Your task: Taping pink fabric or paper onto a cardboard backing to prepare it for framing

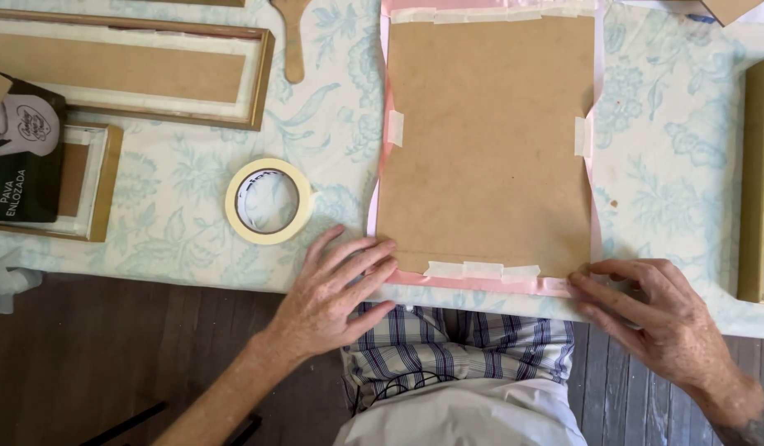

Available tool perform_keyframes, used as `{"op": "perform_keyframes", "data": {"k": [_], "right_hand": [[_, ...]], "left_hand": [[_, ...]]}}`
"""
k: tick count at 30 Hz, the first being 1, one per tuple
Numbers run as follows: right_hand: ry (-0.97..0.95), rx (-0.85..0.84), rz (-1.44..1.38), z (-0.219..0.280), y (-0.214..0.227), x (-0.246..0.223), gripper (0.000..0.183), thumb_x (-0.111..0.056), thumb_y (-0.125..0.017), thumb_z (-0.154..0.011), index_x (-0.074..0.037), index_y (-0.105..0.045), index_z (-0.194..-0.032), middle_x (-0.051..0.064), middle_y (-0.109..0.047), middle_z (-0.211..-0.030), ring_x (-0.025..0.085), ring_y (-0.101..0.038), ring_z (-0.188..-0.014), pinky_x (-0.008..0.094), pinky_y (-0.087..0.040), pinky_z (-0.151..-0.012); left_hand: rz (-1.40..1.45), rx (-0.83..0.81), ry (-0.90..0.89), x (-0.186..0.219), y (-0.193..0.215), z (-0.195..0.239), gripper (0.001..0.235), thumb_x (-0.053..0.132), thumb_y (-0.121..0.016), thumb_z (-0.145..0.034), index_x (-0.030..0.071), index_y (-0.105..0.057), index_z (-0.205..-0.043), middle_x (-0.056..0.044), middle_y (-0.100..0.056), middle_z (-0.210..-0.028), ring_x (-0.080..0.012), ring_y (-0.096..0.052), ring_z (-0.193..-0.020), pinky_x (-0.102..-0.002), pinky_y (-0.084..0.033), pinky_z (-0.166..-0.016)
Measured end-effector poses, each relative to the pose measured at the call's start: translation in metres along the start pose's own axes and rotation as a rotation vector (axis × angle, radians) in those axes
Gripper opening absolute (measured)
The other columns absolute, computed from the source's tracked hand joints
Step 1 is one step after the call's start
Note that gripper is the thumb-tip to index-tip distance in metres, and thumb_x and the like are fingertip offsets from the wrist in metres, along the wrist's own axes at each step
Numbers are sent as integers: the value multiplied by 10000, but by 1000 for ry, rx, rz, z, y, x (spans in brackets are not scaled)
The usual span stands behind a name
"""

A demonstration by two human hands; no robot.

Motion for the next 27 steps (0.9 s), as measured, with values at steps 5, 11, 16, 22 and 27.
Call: {"op": "perform_keyframes", "data": {"k": [5, 11, 16, 22, 27], "right_hand": [[-53, -9, 2, -7, 9, -2, 445, -220, -751, -878, -108, -676, -1303, 83, -658, -1260, 236, -635, -1065, 386, -530, -945], [-308, -26, -120, -14, 28, 9, 333, -142, -730, -896, -114, -738, -1228, 55, -708, -1135, 195, -664, -1017, 325, -566, -875], [-419, 14, -197, -18, 28, 13, 280, -84, -730, -904, -109, -767, -1180, 57, -707, -1142, 168, -704, -1032, 291, -571, -930], [-475, 102, -282, -63, 31, -6, 231, -48, -728, -905, -88, -765, -1130, 81, -719, -1122, 163, -694, -1025, 255, -560, -395], [-222, -82, -408, -153, -32, -70, 466, -214, -748, -885, -115, -679, -1335, 116, -681, -1346, 268, -663, -1183, 393, -507, -1052]], "left_hand": [[21, 69, 139, -6, -1, 4, 592, 399, -843, -875, 52, -640, -1310, -96, -674, -1352, -237, -629, -1242, -615, -378, -1176], [3, 121, 147, 10, 26, -7, 253, 156, -780, -928, 58, -710, -1151, -55, -708, -1170, -228, -663, -1041, -507, -475, -1061], [-224, 124, 133, -7, 24, 13, 301, 266, -854, -885, 115, -746, -1121, -70, -759, -1149, -220, -677, -1093, -541, -449, -1112], [-496, 46, 449, -63, 41, 36, 516, 344, -779, -916, 56, -691, -1334, -106, -683, -1293, -275, -633, -1173, -439, -496, -1037], [-326, 109, 523, -89, 17, 47, 565, 179, -749, -957, 65, -542, -1470, -162, -759, -1215, -271, -747, -1074, -490, -555, -1011]]}}
Point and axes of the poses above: each hand's wrist, its own z-axis away from the middle knuckle, its own y-axis out of the back of the hand, x = y × z, the point moved 9 cm from there along -z, towards the middle knuckle
